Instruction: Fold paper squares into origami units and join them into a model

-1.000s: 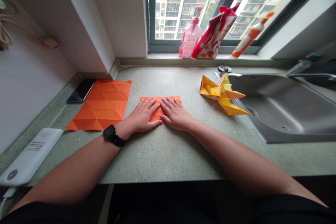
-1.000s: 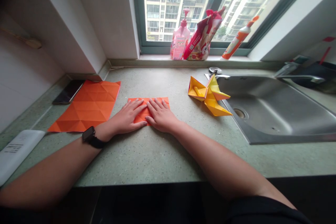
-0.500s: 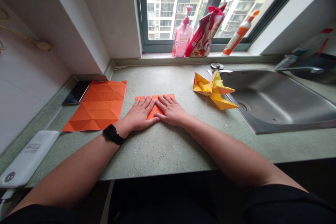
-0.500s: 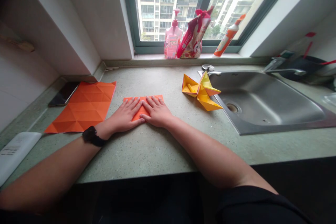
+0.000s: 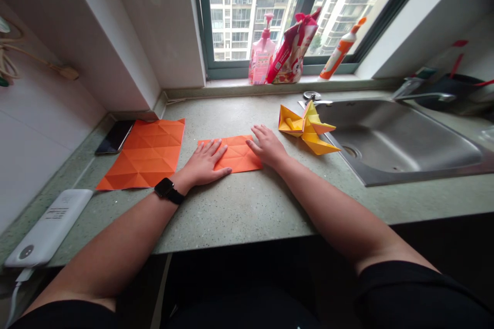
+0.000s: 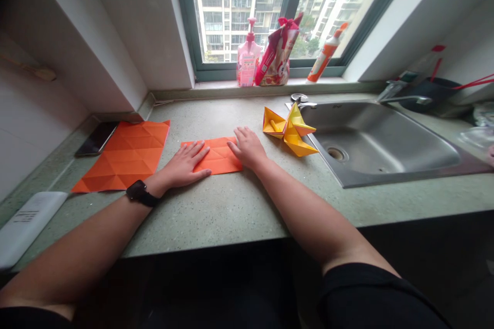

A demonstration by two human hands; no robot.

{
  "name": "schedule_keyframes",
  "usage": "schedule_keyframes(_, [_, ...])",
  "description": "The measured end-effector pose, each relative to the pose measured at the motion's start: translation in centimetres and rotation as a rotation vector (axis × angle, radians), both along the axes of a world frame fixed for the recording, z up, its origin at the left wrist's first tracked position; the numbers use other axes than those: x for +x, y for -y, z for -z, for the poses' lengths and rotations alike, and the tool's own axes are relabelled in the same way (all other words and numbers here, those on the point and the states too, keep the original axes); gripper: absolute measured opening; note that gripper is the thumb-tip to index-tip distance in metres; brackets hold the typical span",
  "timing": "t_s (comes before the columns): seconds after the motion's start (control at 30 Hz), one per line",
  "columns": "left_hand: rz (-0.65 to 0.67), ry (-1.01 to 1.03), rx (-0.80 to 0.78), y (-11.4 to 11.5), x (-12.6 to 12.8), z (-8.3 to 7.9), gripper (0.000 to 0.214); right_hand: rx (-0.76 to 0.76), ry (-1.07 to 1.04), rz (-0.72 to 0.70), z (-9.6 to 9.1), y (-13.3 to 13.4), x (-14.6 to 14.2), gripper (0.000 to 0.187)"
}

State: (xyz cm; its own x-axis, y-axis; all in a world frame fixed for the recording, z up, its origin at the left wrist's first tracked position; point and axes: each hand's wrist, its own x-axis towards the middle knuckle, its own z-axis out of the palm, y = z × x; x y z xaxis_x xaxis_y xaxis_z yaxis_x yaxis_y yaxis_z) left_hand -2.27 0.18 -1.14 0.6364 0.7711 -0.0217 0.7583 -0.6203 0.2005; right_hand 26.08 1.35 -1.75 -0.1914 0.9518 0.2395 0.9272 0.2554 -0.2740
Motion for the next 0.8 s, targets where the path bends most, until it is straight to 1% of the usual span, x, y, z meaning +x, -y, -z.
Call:
schedule_keyframes(0.07, [-0.001, 0.004, 0.002, -0.1, 0.0, 0.1, 0.091, 0.057, -0.005, -0.127, -0.2, 0.4, -1.2, 0.064])
schedule_keyframes(0.13, [-0.001, 0.009, 0.002, -0.2, 0.0, 0.2, 0.09, 0.016, 0.041, -0.23, -0.2, 0.9, -2.7, 0.064])
schedule_keyframes(0.2, [-0.005, 0.011, 0.005, -0.2, 0.1, 0.2, 0.089, -0.061, 0.109, -0.264, 0.0, 1.4, -3.9, 0.066])
schedule_keyframes(0.3, [-0.013, 0.0, 0.006, -0.1, 0.1, 0.2, 0.083, -0.145, 0.198, -0.259, 0.3, 1.9, -4.6, 0.069])
schedule_keyframes(0.4, [-0.042, -0.027, 0.003, 0.2, -0.2, 0.0, 0.083, -0.171, 0.227, -0.237, 0.4, 2.0, -4.5, 0.071])
schedule_keyframes(0.57, [-0.177, -0.032, 0.042, 0.1, -2.2, 0.6, 0.079, -0.153, 0.216, -0.225, 0.6, 1.9, -4.5, 0.072])
schedule_keyframes(0.63, [-0.254, -0.012, 0.094, -0.2, -2.9, 0.9, 0.077, -0.143, 0.216, -0.227, 0.8, 1.8, -4.5, 0.071])
schedule_keyframes(0.7, [-0.302, 0.036, 0.181, -0.4, -3.2, 1.0, 0.074, -0.136, 0.21, -0.23, 1.0, 1.7, -4.4, 0.071])
schedule_keyframes(0.73, [-0.301, 0.069, 0.223, -0.4, -3.1, 0.9, 0.073, -0.132, 0.204, -0.229, 1.1, 1.7, -4.4, 0.071])
schedule_keyframes(0.8, [-0.247, 0.133, 0.271, -0.3, -2.3, 0.6, 0.071, -0.123, 0.194, -0.228, 1.3, 1.6, -4.4, 0.07])
